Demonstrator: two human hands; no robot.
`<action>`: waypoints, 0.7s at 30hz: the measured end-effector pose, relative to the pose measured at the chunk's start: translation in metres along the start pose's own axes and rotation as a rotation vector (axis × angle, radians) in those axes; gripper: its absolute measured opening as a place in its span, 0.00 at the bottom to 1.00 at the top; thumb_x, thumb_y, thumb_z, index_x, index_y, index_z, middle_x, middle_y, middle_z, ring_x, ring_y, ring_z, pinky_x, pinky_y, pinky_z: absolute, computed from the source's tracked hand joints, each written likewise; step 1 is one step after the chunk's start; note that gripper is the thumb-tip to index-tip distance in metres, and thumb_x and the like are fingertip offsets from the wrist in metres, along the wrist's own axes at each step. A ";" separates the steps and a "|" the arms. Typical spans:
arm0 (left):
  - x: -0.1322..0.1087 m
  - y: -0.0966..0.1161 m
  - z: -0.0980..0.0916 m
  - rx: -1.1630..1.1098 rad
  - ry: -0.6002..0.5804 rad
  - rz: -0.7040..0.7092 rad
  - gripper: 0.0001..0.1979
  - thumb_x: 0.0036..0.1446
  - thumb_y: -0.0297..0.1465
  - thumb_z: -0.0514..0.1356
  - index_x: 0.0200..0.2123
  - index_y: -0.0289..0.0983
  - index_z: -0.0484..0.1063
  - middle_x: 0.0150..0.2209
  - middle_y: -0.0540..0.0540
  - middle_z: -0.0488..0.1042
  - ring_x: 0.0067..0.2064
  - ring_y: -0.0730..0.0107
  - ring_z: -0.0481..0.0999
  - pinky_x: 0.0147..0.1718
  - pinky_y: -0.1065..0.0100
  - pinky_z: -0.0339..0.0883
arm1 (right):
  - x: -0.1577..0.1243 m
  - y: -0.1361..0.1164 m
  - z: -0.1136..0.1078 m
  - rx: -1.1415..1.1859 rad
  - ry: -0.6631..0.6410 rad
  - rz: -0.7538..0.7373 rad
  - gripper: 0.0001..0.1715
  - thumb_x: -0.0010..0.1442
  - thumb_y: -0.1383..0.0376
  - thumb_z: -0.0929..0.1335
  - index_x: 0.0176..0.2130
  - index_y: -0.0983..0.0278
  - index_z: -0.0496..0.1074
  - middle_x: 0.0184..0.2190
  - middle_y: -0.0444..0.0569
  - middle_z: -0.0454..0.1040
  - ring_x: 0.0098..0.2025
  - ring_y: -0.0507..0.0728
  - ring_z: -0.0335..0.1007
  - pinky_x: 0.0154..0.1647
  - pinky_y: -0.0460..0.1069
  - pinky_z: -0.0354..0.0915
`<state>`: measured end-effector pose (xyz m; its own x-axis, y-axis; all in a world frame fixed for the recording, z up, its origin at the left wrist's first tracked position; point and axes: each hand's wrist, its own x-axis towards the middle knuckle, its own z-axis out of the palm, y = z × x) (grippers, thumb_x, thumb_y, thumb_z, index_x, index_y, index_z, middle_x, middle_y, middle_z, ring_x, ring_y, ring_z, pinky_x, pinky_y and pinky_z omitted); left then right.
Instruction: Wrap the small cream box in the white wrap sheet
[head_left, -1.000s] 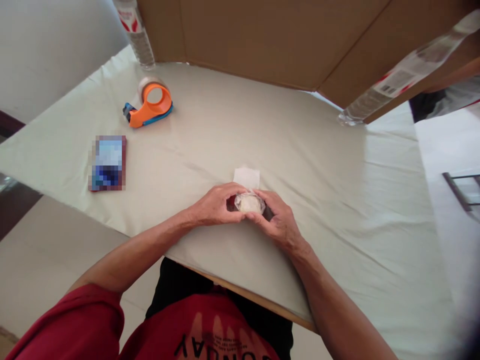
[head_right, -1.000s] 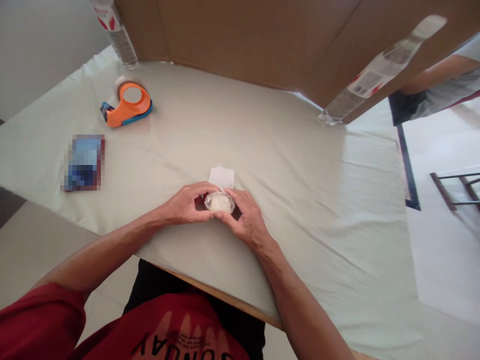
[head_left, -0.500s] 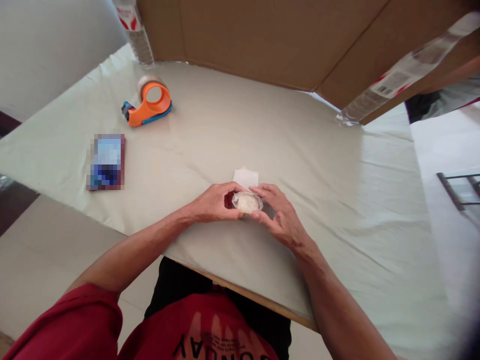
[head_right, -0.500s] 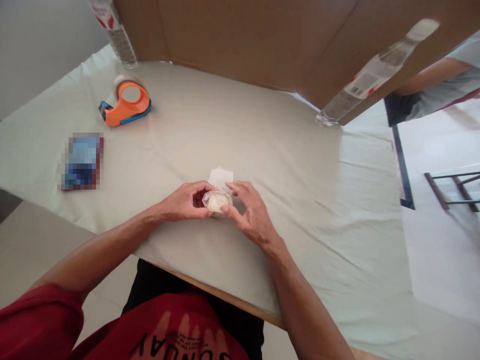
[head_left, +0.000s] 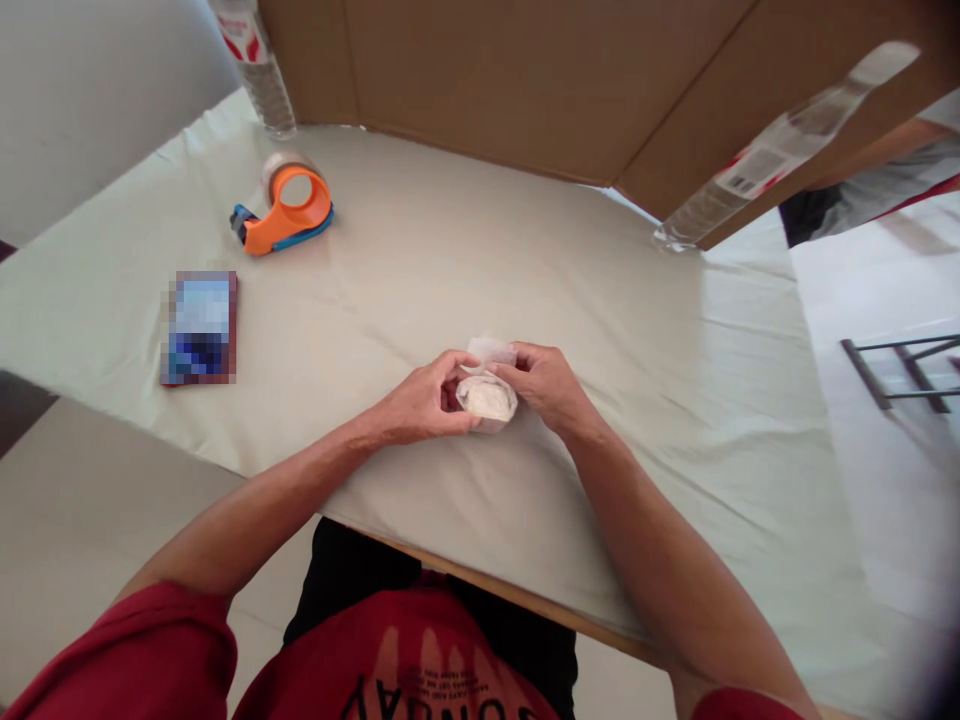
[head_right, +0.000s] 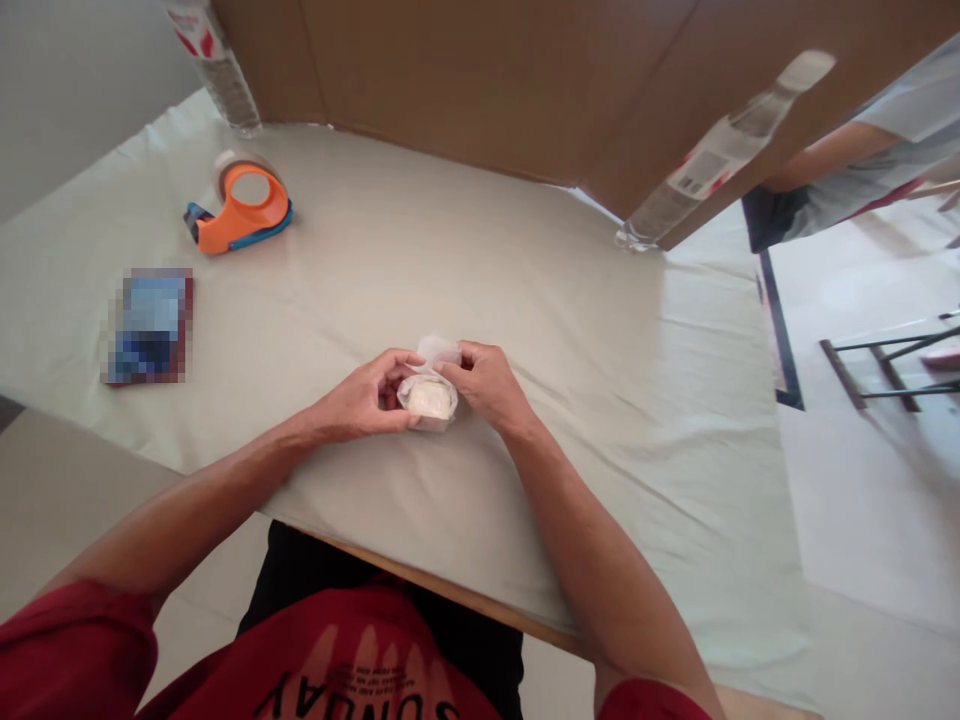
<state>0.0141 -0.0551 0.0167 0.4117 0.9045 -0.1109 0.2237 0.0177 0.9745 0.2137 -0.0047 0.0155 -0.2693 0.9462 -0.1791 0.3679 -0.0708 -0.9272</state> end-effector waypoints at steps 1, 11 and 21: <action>0.000 0.000 0.000 0.004 0.005 -0.002 0.29 0.47 0.31 0.66 0.54 0.38 0.65 0.39 0.48 0.75 0.34 0.72 0.72 0.32 0.70 0.65 | -0.003 0.000 0.000 0.060 -0.007 -0.004 0.13 0.51 0.57 0.71 0.27 0.64 0.73 0.22 0.41 0.68 0.26 0.50 0.60 0.27 0.47 0.57; 0.001 -0.002 -0.001 0.312 0.166 0.208 0.22 0.43 0.33 0.69 0.44 0.37 0.74 0.56 0.37 0.69 0.57 0.52 0.70 0.53 0.57 0.67 | -0.029 0.005 0.007 0.248 0.037 -0.113 0.15 0.56 0.52 0.72 0.33 0.62 0.78 0.30 0.45 0.75 0.32 0.54 0.69 0.34 0.49 0.65; 0.001 -0.008 -0.003 -0.011 0.080 0.126 0.30 0.47 0.32 0.68 0.54 0.38 0.65 0.49 0.42 0.72 0.48 0.64 0.75 0.48 0.62 0.68 | -0.035 0.006 -0.004 0.070 -0.131 -0.226 0.29 0.53 0.48 0.75 0.49 0.62 0.76 0.41 0.50 0.78 0.40 0.57 0.74 0.40 0.51 0.69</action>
<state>0.0097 -0.0533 0.0097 0.3643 0.9309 0.0282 0.1645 -0.0942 0.9819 0.2290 -0.0371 0.0171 -0.4523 0.8919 -0.0021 0.2246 0.1116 -0.9680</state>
